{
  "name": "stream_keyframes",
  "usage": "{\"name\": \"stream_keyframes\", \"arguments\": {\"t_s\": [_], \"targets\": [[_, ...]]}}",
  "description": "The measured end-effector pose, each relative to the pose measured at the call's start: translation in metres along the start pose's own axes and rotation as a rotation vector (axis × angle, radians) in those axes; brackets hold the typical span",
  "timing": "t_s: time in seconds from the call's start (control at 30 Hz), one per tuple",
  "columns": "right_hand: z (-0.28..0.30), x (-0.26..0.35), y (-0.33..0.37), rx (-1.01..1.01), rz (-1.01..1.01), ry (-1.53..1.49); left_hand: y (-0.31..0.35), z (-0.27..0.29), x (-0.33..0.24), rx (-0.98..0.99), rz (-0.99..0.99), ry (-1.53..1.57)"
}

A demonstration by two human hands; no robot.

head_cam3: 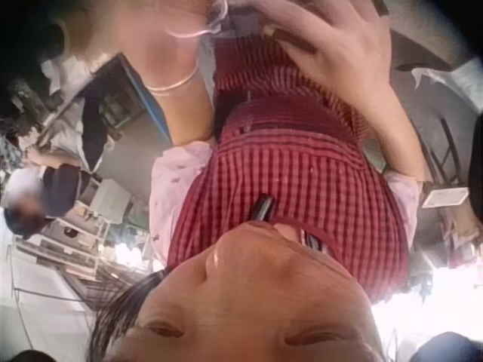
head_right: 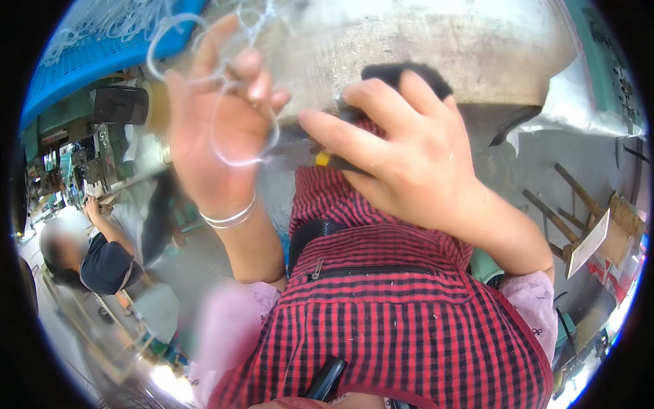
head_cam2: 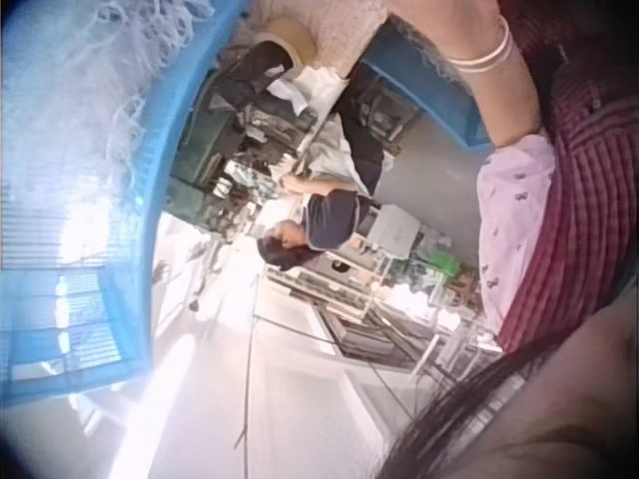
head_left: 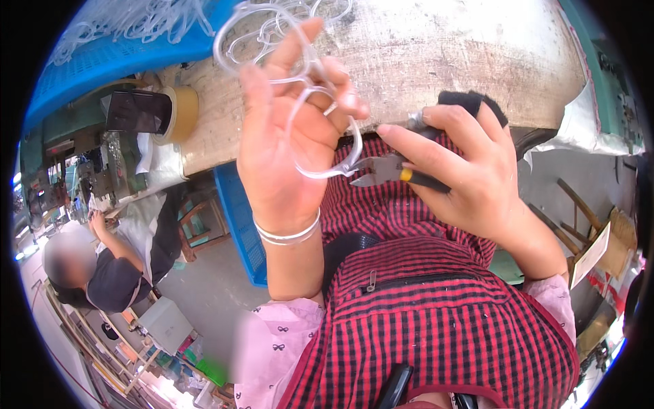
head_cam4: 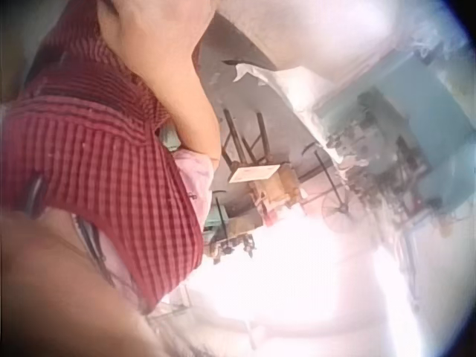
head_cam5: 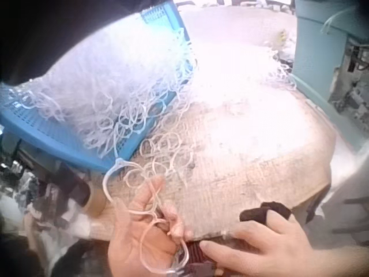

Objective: The person repeatedly picks up clear plastic cord loops from a blue basket and trims them with pliers. The person holds each loop, snips a section, and places the trimmed piece back into the basket. This cycle continues throughout the clip.

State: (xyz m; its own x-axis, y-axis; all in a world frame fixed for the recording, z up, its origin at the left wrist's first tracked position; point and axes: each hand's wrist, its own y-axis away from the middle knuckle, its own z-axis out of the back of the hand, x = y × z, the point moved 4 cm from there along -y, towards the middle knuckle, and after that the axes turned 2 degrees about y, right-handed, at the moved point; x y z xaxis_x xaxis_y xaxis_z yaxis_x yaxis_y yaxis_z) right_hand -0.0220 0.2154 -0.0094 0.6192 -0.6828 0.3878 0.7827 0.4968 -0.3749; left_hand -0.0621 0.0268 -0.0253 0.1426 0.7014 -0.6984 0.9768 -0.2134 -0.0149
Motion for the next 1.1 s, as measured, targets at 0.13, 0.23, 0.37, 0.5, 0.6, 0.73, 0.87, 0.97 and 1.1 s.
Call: {"name": "stream_keyframes", "arguments": {"t_s": [0.13, 0.23, 0.37, 0.5, 0.6, 0.73, 0.87, 0.97, 1.1], "targets": [[0.004, 0.001, -0.008, -0.016, 0.162, 0.129, 0.007, -0.007, 0.006, -0.121, -0.026, -0.183], [0.013, 0.002, -0.015, -0.040, 0.309, 0.229, 0.011, -0.017, 0.001, -0.229, 0.002, -0.265], [0.018, 0.000, -0.023, -0.073, 0.443, 0.301, 0.011, -0.021, 0.000, -0.179, 0.061, -0.352], [0.018, -0.001, -0.023, -0.038, 0.478, 0.296, 0.013, -0.016, 0.006, -0.240, 0.093, -0.189], [0.016, 0.000, -0.022, 0.048, 0.430, 0.264, 0.013, -0.018, 0.011, -0.290, 0.045, -0.127], [0.003, -0.003, -0.007, 0.083, 0.124, -0.078, 0.018, -0.007, 0.008, -0.378, -0.272, -0.261], [-0.033, -0.011, 0.021, 0.164, -0.657, -1.202, 0.017, -0.010, -0.010, -0.271, -0.619, -0.510], [-0.023, -0.002, 0.016, 0.008, -0.320, -0.676, 0.020, -0.018, -0.016, -0.341, -0.690, -0.616], [-0.013, 0.015, 0.007, -0.051, -0.191, -0.185, 0.024, -0.026, -0.013, -0.406, -0.699, -0.688]]}}
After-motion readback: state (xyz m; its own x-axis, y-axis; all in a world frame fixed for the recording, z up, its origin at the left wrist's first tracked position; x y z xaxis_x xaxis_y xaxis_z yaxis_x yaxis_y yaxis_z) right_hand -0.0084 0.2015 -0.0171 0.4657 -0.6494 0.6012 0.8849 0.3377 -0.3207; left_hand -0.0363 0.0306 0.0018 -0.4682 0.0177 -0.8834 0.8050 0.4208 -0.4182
